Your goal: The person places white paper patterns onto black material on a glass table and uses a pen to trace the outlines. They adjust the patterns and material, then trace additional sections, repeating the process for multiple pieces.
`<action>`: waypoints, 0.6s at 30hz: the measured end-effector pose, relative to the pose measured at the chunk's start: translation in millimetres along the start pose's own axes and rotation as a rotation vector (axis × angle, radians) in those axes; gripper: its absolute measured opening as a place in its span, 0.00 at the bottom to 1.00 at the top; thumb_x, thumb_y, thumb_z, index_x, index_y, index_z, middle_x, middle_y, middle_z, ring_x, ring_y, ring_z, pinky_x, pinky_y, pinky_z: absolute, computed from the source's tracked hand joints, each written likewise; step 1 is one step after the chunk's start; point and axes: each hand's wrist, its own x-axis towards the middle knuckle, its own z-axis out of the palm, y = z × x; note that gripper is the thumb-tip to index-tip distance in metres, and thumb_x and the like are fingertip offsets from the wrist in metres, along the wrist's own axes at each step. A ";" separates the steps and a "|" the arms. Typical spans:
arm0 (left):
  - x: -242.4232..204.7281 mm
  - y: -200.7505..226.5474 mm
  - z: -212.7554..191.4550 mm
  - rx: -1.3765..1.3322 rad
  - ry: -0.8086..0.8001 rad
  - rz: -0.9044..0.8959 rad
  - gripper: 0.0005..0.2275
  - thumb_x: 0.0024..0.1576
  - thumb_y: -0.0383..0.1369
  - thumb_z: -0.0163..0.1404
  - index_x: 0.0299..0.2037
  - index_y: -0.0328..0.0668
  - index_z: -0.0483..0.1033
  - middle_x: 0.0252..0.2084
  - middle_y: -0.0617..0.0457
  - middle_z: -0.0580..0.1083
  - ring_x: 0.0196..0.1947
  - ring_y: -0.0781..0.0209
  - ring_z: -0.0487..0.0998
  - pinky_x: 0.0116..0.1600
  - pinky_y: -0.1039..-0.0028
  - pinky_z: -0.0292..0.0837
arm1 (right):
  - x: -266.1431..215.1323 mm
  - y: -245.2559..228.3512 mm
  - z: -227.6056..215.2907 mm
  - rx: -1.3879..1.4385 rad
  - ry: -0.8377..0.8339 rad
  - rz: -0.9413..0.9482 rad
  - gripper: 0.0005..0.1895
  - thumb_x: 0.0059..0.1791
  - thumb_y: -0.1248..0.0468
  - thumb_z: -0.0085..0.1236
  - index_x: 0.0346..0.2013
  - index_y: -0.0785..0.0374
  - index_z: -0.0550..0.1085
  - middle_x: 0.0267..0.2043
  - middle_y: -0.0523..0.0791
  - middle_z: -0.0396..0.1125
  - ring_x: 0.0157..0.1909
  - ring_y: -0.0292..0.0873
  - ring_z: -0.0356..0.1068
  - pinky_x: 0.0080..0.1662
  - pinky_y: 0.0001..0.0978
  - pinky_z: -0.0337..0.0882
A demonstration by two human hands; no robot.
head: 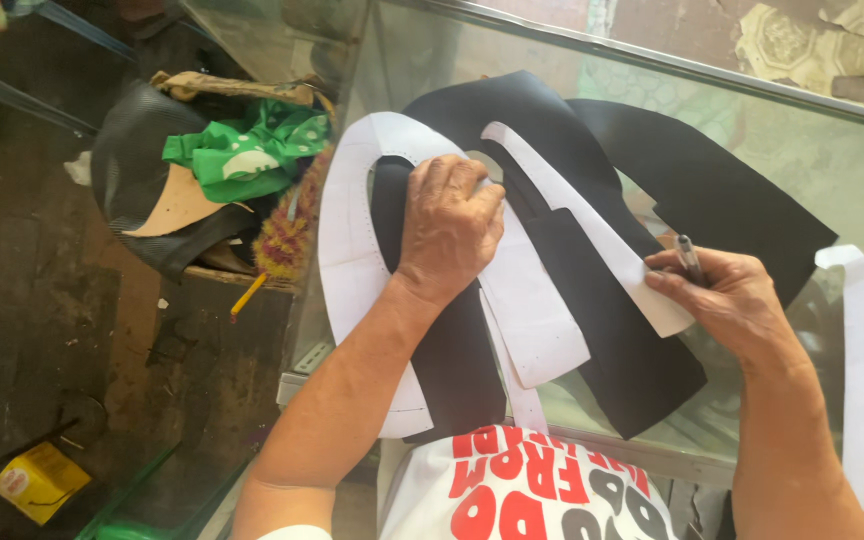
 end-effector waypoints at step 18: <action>-3.0 2.4 4.6 -0.025 -0.058 0.093 0.09 0.54 0.29 0.57 0.45 0.49 0.82 0.48 0.48 0.73 0.52 0.44 0.71 0.59 0.49 0.64 | -12.4 -12.0 10.7 -0.041 -0.039 -0.002 0.07 0.48 0.64 0.67 0.39 0.62 0.84 0.31 0.40 0.71 0.35 0.36 0.63 0.38 0.27 0.63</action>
